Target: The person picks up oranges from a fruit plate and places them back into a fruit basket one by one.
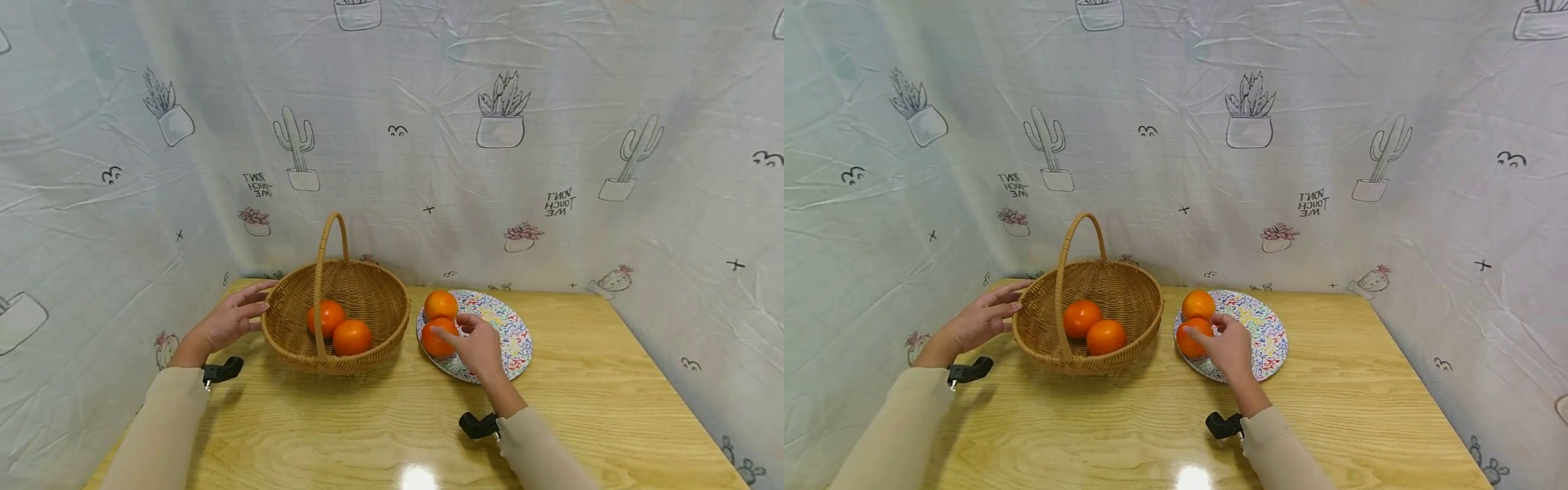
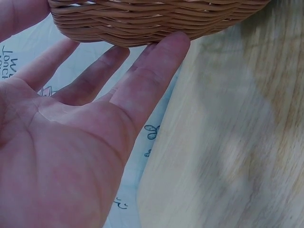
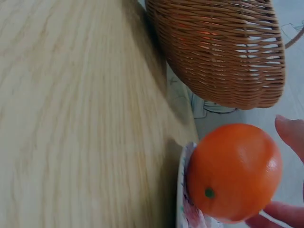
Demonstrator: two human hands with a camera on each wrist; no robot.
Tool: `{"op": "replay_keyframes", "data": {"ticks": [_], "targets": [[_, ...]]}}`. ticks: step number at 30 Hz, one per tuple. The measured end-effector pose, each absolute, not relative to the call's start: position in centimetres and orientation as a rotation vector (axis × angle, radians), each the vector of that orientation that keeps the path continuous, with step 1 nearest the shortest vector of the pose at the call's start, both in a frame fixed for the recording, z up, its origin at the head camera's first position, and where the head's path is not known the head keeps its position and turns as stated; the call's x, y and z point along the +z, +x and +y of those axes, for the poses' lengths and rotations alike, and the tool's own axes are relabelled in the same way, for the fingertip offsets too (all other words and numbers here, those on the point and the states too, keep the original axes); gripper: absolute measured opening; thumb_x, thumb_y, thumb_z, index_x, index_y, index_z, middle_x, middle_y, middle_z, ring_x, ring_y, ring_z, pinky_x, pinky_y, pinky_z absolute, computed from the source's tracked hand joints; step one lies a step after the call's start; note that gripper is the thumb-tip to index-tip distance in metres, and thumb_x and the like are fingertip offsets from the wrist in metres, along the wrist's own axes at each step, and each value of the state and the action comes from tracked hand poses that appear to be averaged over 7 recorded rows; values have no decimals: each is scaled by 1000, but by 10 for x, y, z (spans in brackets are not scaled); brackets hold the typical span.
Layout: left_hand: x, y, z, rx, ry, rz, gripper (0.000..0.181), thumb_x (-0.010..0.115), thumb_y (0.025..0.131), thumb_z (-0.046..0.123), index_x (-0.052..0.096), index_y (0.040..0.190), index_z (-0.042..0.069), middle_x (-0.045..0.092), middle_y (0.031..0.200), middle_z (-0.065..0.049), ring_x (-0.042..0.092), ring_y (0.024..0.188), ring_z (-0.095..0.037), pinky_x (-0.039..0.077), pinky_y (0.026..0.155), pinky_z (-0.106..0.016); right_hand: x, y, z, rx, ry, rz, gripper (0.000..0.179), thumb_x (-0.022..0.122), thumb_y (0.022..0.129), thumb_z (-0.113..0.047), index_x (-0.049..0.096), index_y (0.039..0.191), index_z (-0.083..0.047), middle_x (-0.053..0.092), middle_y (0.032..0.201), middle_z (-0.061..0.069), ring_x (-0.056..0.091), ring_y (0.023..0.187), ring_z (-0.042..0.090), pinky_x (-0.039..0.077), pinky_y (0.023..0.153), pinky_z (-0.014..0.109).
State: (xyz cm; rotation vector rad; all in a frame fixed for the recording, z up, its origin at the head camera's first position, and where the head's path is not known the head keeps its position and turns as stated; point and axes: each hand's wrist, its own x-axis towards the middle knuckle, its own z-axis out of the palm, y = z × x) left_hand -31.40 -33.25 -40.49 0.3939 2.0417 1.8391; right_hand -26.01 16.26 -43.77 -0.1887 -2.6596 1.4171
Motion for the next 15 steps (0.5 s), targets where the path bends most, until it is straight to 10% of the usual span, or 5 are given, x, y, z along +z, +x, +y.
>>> {"op": "replay_keyframes", "data": {"ticks": [15], "targets": [[-406, -312, -333, 1852, 415, 2039, 61, 49, 109, 15, 22, 163, 5, 40, 153, -5, 63, 123, -7, 59, 94, -32, -447, -261, 149, 1429, -220, -2682, 75, 87, 78, -50, 66, 132, -2, 69, 126, 17, 67, 107, 31, 59, 86, 45]]}}
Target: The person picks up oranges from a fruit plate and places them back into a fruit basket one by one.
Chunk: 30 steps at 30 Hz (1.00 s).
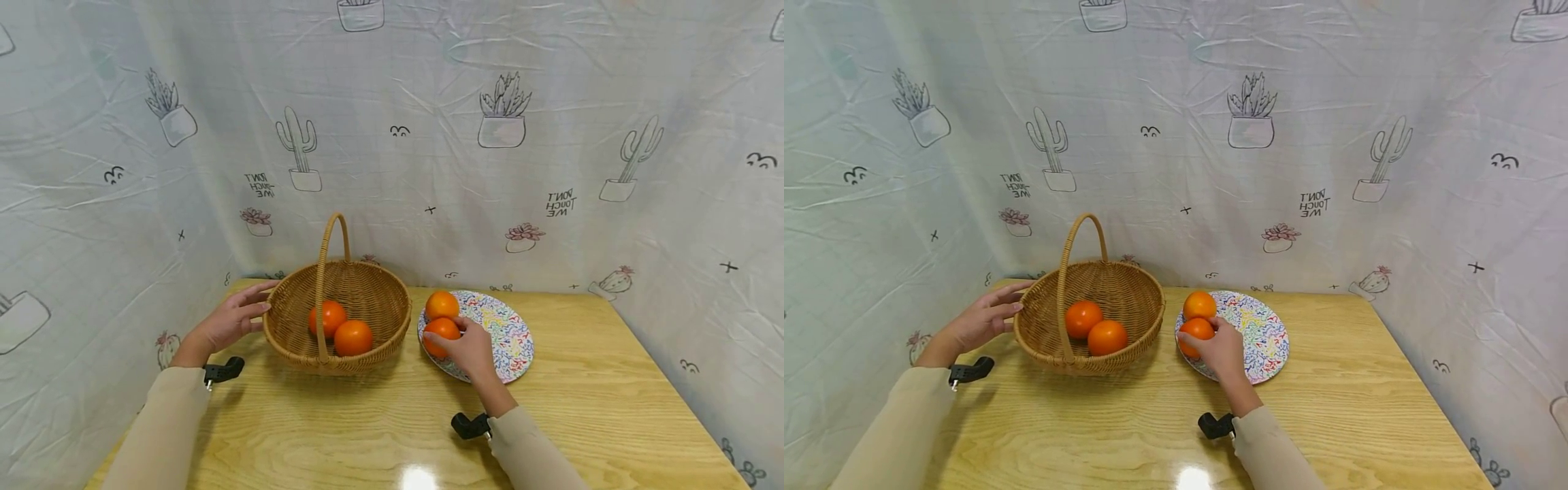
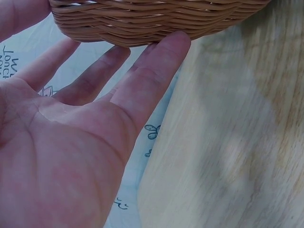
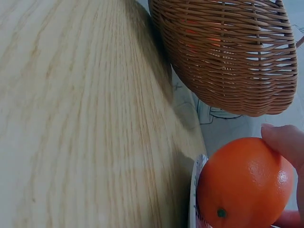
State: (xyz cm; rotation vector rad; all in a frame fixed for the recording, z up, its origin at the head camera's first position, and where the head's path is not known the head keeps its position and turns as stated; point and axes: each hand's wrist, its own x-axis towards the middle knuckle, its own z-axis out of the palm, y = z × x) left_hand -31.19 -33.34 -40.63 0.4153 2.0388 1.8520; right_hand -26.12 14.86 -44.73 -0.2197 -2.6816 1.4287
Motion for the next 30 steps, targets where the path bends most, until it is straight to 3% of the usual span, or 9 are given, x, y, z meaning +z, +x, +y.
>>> {"op": "replay_keyframes", "data": {"ticks": [17, 30], "targets": [[-409, -314, -334, 1860, 414, 2025, 61, 47, 110, 13, 20, 164, 6, 38, 154, -13, 62, 125, -11, 60, 94, -33, -445, -261, 151, 1426, -207, -2702, 68, 88, 78, -46, 70, 124, 0, 72, 116, 16, 68, 99, 27, 59, 81, 41], [-409, -313, -333, 1860, 406, 2031, 62, 48, 110, 15, 19, 164, 5, 41, 152, -10, 62, 124, -10, 60, 93, -33, -443, -261, 154, 1437, -200, -2725, 66, 88, 78, -45, 71, 124, -1, 72, 115, 15, 67, 96, 26, 59, 79, 39]]}}
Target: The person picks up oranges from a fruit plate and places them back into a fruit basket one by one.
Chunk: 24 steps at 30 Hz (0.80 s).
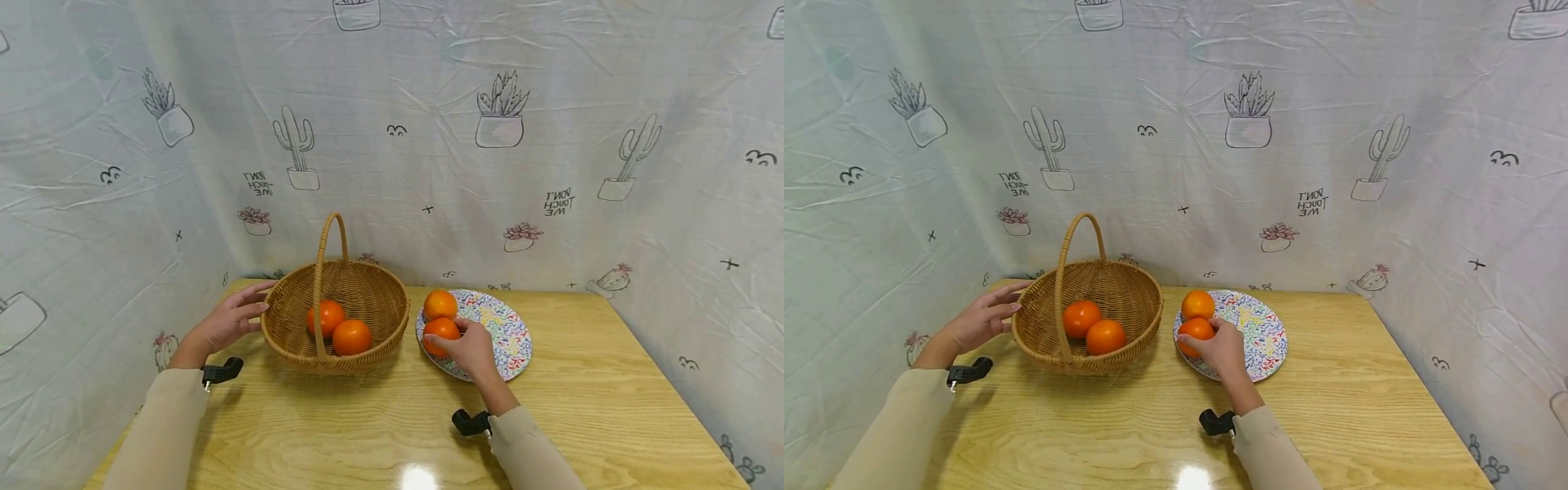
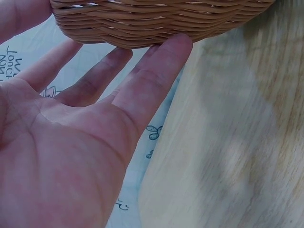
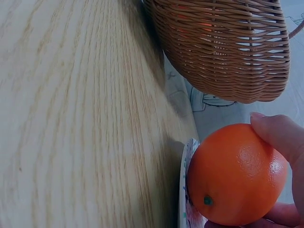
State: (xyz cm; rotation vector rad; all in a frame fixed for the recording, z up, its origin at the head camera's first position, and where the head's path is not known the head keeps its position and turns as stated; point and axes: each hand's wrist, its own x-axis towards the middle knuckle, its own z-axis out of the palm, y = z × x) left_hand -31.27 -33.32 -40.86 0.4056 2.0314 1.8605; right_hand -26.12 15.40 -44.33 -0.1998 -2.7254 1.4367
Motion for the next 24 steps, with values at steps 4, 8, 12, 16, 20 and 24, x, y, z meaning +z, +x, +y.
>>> {"op": "replay_keyframes", "data": {"ticks": [4, 8, 12, 16, 20, 24], "targets": [[-407, -312, -333, 1853, 411, 2037, 61, 48, 110, 15, 20, 163, 5, 37, 155, -13, 62, 124, -9, 60, 93, -32, -443, -261, 153, 1438, -200, -2728, 68, 88, 79, -45, 69, 126, 0, 71, 117, 16, 67, 98, 26, 59, 81, 40], [-407, -312, -334, 1838, 396, 2047, 61, 48, 110, 17, 21, 164, 6, 31, 158, -17, 62, 124, -8, 59, 94, -32, -443, -260, 153, 1438, -217, -2734, 70, 88, 79, -45, 68, 129, 0, 71, 119, 17, 67, 99, 27, 59, 81, 41], [-409, -312, -334, 1822, 374, 2062, 62, 49, 110, 18, 20, 164, 8, 33, 157, -16, 62, 123, -7, 59, 95, -32, -444, -259, 152, 1448, -228, -2739, 73, 88, 79, -45, 67, 131, 1, 70, 121, 18, 67, 100, 27, 59, 83, 42], [-408, -311, -334, 1837, 392, 2053, 63, 48, 110, 17, 19, 164, 7, 39, 154, -12, 63, 123, -8, 59, 94, -32, -445, -259, 154, 1450, -224, -2726, 76, 88, 78, -46, 66, 133, 1, 69, 125, 18, 67, 104, 29, 59, 85, 43], [-407, -310, -332, 1854, 415, 2044, 63, 49, 110, 17, 19, 164, 4, 41, 152, -12, 63, 124, -9, 60, 93, -32, -446, -259, 156, 1467, -217, -2712, 78, 88, 78, -47, 65, 135, 1, 68, 130, 19, 66, 108, 31, 58, 88, 44], [-407, -310, -331, 1841, 422, 2047, 63, 48, 110, 17, 19, 164, 4, 36, 156, -16, 62, 125, -10, 59, 94, -32, -446, -258, 159, 1489, -212, -2700, 77, 88, 79, -47, 65, 135, 0, 67, 131, 19, 66, 110, 31, 58, 90, 45]]}}
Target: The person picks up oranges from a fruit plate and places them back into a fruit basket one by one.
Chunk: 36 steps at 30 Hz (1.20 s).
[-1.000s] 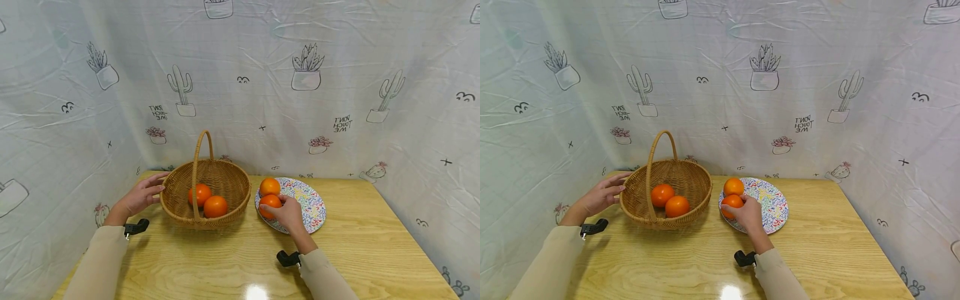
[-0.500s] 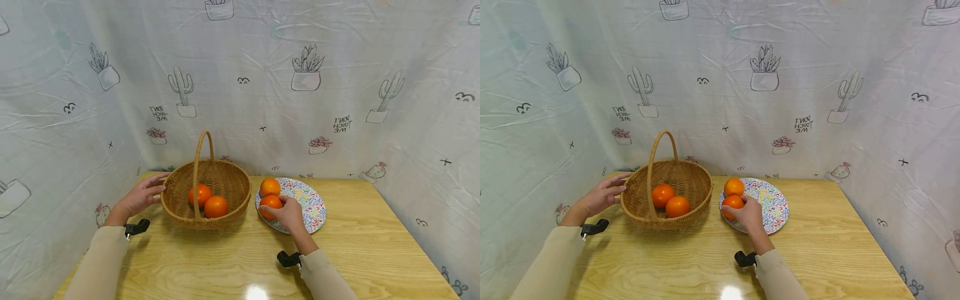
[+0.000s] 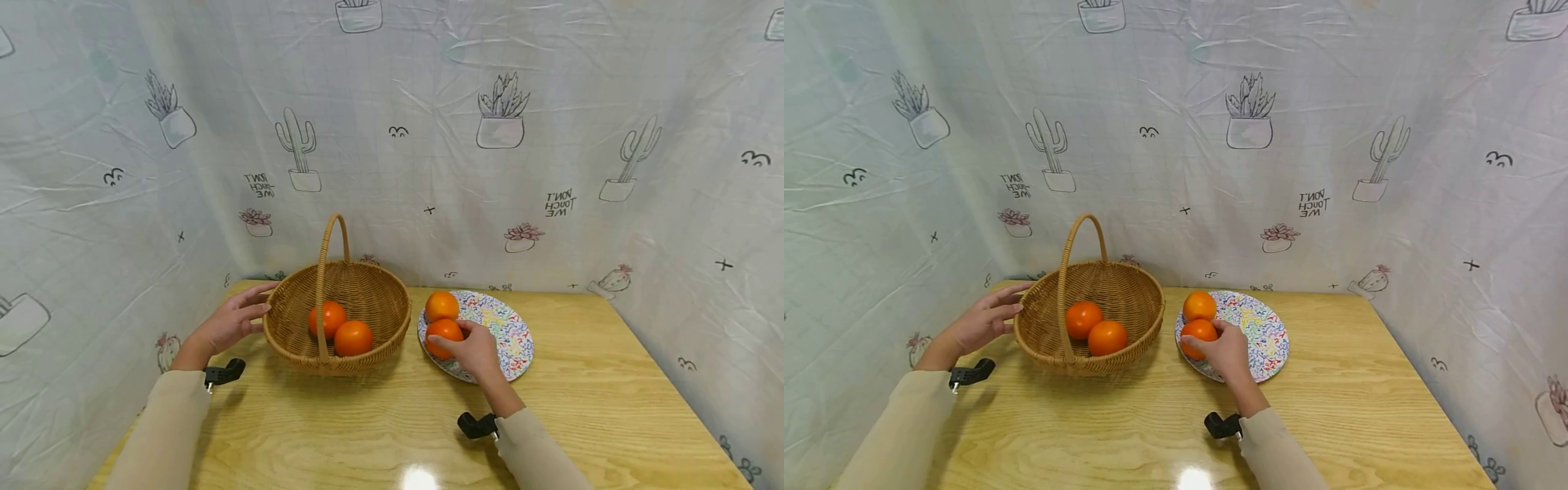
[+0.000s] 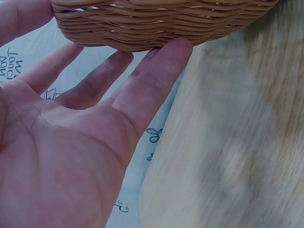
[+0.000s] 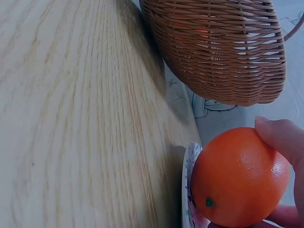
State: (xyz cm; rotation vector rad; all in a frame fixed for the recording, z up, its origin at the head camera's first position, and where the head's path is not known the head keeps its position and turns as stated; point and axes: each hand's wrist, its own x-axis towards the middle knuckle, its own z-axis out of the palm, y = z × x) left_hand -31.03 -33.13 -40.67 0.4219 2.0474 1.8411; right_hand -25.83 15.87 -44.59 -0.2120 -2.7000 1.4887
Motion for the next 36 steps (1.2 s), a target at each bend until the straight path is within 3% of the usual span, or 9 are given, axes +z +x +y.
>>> {"op": "replay_keyframes", "data": {"ticks": [7, 23, 36], "targets": [[-406, -312, -331, 1812, 407, 2063, 63, 48, 110, 18, 18, 164, 6, 24, 161, -25, 61, 127, -9, 59, 96, -32, -445, -254, 163, 1516, -171, -2682, 77, 87, 80, -45, 63, 138, -1, 66, 135, 19, 65, 114, 31, 58, 93, 46], [-402, -311, -328, 1828, 384, 2062, 61, 47, 110, 14, 20, 164, 6, 36, 155, -15, 62, 125, -10, 59, 95, -34, -426, -249, 156, 1596, -65, -2629, 68, 90, 76, -48, 71, 128, -8, 73, 119, 10, 69, 99, 23, 59, 78, 31], [-402, -308, -330, 1824, 364, 2066, 60, 47, 110, 15, 21, 164, 6, 32, 159, -18, 62, 126, -11, 59, 95, -32, -405, -253, 145, 1715, -15, -2594, 69, 90, 76, -43, 69, 131, -8, 72, 120, 11, 69, 102, 24, 60, 82, 33]]}}
